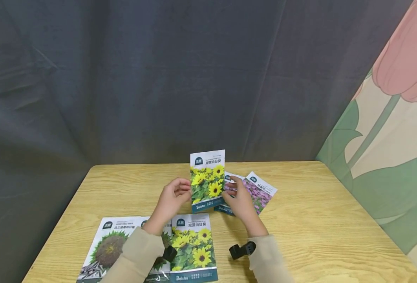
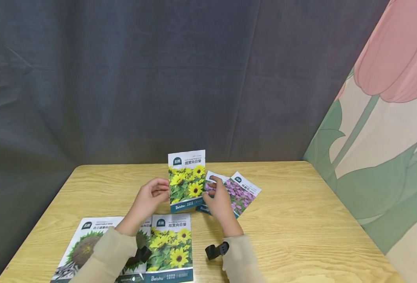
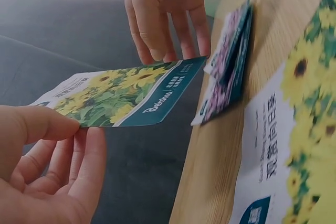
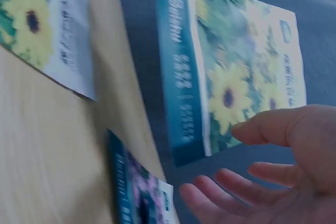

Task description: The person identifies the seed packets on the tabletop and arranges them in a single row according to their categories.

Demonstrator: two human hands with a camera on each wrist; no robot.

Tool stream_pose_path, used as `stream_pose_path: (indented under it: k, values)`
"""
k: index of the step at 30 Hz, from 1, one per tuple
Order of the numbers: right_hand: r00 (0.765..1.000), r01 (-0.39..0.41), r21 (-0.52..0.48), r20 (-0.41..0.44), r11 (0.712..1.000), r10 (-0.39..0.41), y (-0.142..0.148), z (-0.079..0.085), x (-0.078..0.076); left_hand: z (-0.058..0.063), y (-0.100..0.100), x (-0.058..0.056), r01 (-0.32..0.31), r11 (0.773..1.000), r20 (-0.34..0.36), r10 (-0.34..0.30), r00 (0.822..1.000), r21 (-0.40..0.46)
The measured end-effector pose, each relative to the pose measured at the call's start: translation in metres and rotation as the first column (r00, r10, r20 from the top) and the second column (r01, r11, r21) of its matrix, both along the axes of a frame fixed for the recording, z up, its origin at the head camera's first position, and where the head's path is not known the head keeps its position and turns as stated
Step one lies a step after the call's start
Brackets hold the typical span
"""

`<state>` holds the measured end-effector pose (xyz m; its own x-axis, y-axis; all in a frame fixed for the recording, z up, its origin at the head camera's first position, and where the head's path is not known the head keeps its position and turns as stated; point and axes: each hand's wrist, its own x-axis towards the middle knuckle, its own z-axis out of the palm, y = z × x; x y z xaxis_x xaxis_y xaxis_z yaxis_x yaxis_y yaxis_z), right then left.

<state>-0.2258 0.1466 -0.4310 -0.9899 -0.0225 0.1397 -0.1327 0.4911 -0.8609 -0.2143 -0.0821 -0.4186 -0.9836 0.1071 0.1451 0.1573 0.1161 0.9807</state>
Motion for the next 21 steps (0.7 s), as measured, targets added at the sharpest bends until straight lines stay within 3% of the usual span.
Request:
stream_pose_path:
  k: [6,11,16,21]
  values:
    - [0.999,-0.042,-0.107,0.019,0.993,0.045,0.02,0.016,0.004,-0.001,0.005,0.013,0.038,0.998,0.06,-0.041,0.997,0.044]
    - [0.995,-0.073,-0.193,0.052,0.978,0.085,0.034,0.03,0.01,-0.009,0.009,0.024,0.075,0.994,0.136,-0.086,0.987,0.083]
    - [0.992,-0.064,-0.214,0.091,0.975,0.085,0.044,0.036,0.015,-0.02,0.009,0.034,0.144,0.979,0.202,-0.172,0.964,0.143]
    - [0.988,-0.073,-0.167,0.122,0.983,0.094,0.049,0.037,0.018,-0.03,0.013,0.042,0.21,0.952,0.271,-0.268,0.924,0.224]
